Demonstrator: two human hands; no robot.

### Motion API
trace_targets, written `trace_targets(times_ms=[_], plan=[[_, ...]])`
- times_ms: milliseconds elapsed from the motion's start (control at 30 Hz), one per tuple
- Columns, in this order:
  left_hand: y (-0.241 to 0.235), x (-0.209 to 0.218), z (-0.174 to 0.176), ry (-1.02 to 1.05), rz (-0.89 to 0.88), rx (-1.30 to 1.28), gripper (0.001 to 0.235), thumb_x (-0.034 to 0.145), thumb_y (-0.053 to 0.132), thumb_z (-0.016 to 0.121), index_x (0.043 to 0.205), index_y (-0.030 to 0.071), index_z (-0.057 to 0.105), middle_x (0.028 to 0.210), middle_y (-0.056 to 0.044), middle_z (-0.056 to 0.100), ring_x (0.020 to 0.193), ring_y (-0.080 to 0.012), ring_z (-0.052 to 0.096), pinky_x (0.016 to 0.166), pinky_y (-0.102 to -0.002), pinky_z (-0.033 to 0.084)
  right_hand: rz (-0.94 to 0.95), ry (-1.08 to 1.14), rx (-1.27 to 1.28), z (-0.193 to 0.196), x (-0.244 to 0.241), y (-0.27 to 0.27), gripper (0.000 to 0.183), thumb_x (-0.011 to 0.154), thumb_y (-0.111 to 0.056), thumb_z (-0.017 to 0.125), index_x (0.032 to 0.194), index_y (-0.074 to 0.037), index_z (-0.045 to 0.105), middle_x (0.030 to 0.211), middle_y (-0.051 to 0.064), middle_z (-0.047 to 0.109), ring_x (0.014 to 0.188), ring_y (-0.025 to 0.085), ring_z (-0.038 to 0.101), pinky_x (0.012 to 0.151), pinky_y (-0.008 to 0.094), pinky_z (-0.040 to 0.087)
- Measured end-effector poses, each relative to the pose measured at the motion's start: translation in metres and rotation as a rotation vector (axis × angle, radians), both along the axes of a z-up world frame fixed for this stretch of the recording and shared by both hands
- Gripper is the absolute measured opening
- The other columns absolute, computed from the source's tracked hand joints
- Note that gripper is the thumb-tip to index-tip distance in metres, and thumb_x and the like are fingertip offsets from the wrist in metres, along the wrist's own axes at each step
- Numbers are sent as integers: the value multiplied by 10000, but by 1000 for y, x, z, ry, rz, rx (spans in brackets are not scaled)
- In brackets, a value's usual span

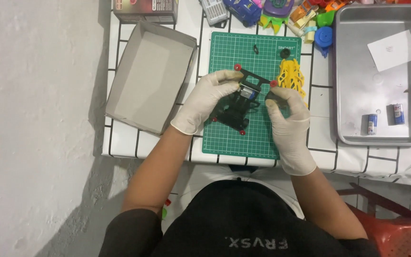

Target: The person assembles a toy car chassis on a green cutting mat. They attach red wheels to the axles, insert a battery into the chassis, and then attach a yellow body shell to the frame.

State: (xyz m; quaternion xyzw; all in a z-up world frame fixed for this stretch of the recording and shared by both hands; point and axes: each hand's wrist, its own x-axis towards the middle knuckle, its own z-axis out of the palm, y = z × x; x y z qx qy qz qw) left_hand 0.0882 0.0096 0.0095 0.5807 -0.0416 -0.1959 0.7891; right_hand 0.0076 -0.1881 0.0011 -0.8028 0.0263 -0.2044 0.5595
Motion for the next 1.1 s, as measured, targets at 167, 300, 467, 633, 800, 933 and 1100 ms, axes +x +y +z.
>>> trace_targets(times_ms=[167,300,467,633,800,933,1100], plan=[[0,6,-23,-18,-11,-24,385,814,100,866,1178,78,742,1084,-96,770,996,-153,734,924,-306,586,39,-22,47,-3,5,-6,247,929,-43,794,1151,-48,685,1079,103,639,1009,214,632,903,351,530],[-2,7,-37,-27,2,-23,384,809,142,891,1165,99,753,1088,-68,762,1007,-128,713,915,-286,586,95,-15,159,7,5,-2,246,960,-113,773,1168,-28,672,1079,110,620,1034,209,658,938,362,562],[-1,9,-45,-8,18,-42,371,825,147,886,1166,87,754,1112,-106,760,1023,-160,717,928,-302,582,115,-8,232,1,14,-6,260,948,-83,763,1182,-17,669,1098,108,620,1044,211,662,950,365,578],[-5,7,-50,-6,75,-77,351,853,126,855,1174,39,741,1091,-138,762,995,-187,728,868,-310,616,176,-44,207,3,26,-12,285,943,-100,764,1194,6,681,1119,135,614,1065,222,654,957,385,585],[-5,6,-43,-81,100,-37,259,904,110,806,1152,51,757,1072,-134,773,999,-147,706,895,-315,608,202,-18,140,0,38,-23,267,944,-57,765,1187,27,693,1093,164,642,1023,242,675,915,379,595],[-9,6,-54,-80,133,-62,270,912,100,804,1172,48,750,1094,-135,770,1010,-133,690,895,-309,603,207,-4,130,-3,44,-24,270,927,-32,781,1172,43,698,1084,174,644,1020,246,672,905,380,598],[-10,6,-54,-102,181,0,301,906,145,819,1181,51,743,1086,-114,768,1003,-105,668,904,-289,583,191,-34,79,-9,48,-26,275,889,-18,816,1140,42,719,1039,164,663,992,240,674,870,360,589]])
